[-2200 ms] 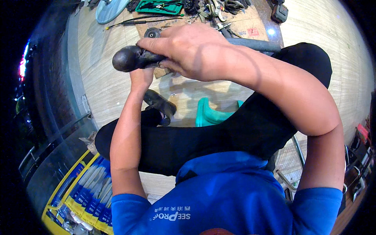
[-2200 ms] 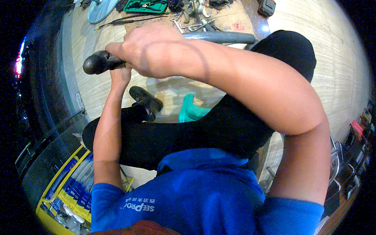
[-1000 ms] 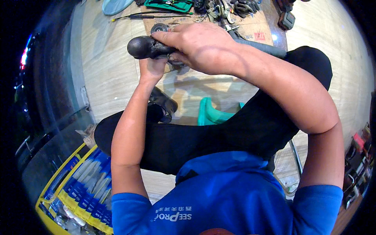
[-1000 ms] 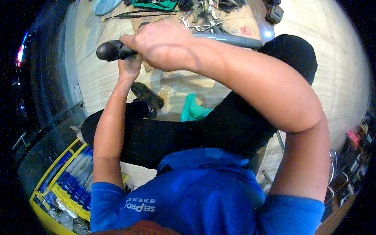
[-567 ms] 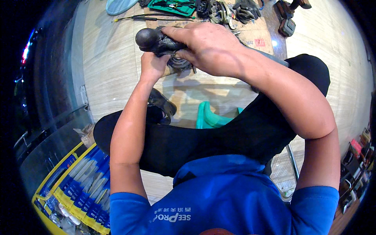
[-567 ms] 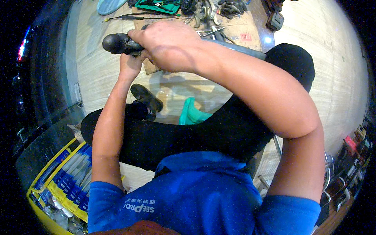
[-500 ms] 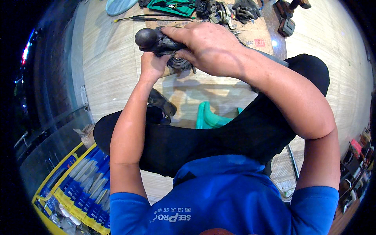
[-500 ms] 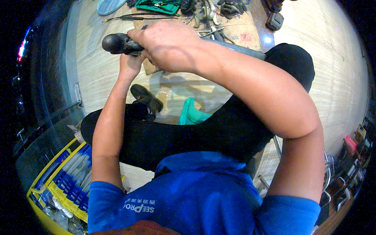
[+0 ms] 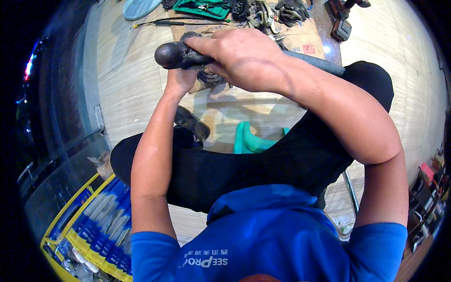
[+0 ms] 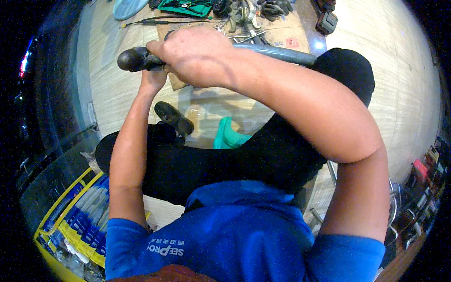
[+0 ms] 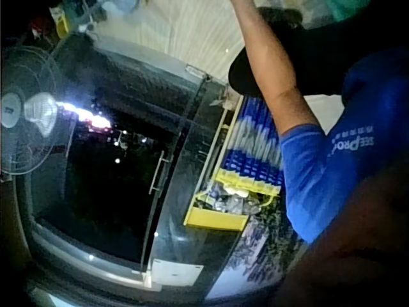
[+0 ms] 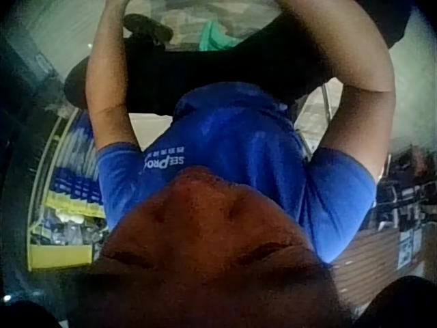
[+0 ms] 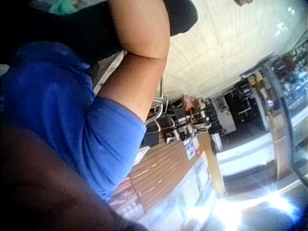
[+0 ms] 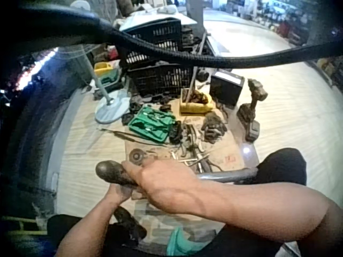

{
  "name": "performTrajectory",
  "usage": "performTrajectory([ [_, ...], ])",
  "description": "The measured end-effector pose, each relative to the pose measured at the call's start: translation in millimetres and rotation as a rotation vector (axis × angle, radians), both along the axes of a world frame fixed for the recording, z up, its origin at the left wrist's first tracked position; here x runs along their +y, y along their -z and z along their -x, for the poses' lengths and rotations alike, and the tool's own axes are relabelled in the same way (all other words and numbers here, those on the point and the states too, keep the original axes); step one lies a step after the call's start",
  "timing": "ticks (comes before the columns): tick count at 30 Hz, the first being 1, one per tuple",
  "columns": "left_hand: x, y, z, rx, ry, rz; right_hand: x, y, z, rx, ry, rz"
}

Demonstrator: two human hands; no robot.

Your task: The person uses pliers and a screwdriver to remove a ring from a metal assembly, then uses a hammer to drive a metal rod into another component.

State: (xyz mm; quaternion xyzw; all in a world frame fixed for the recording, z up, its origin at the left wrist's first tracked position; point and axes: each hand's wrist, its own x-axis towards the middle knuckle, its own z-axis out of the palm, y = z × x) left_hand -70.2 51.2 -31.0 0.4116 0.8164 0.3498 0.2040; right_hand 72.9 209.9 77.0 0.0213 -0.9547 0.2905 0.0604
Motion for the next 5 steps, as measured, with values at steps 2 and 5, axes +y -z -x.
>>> performTrajectory([
  [2, -1.1, 5.1, 2.1, -0.005, 0.012, -0.042, 0.5, 1.1, -3.1, 0.156, 0.005, 0.014],
  [5, -6.0, 13.3, 3.4, -0.025, 0.013, -0.081, 1.8, 0.8, -0.7, 0.169, -0.028, 0.018],
])
